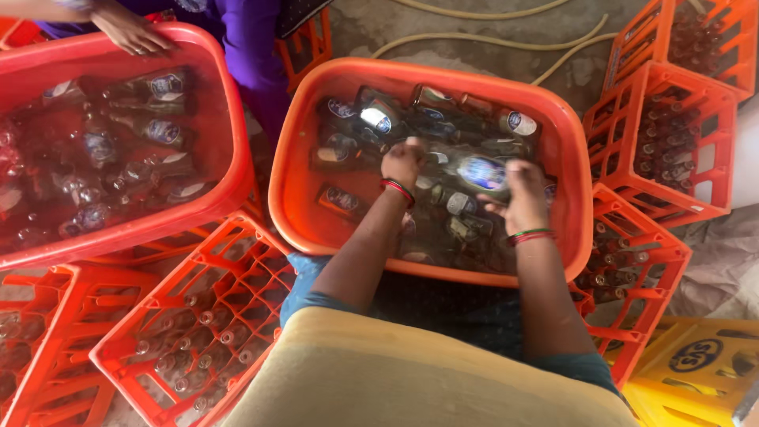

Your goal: The person washes glass bottles by hand in a red basin filled with water. They pick up bottles, rinse them, and place them into orange crates. A second person in purple is also washing bottles in a separate basin.

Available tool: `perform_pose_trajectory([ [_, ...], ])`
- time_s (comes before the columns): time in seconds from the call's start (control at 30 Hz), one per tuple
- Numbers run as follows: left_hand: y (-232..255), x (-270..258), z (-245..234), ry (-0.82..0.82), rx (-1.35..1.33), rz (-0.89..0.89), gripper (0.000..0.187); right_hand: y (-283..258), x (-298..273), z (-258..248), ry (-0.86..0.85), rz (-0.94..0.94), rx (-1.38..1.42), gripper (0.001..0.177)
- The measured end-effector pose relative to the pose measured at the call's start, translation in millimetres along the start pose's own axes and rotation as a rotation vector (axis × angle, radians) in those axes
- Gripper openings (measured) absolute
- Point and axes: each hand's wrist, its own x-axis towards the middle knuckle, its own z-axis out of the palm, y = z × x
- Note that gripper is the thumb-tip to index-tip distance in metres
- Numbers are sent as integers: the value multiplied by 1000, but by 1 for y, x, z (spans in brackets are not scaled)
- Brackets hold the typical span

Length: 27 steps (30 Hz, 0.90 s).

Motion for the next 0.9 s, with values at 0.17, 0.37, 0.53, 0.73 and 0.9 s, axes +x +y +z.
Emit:
perform_pose_trajectory([
  [0.17,19,-11,-37,-153,-637,21,16,-5,-12,4,187,178,147,32],
  [0.37,21,-6,-45,-201,-440,-231,12,13,3,7,111,66,-5,35],
  [0.53,23,-1,-21,-51,-324,-181,12,9,10,1,202,58,-115,41],
  [0.73,28,-16,-22,-157,-839,-182,14,-10,-5,-6,149,274,123,62],
  [0.9,26,-14,-25,10,-757,-527,16,-20,-16,7,40,139,18,45],
])
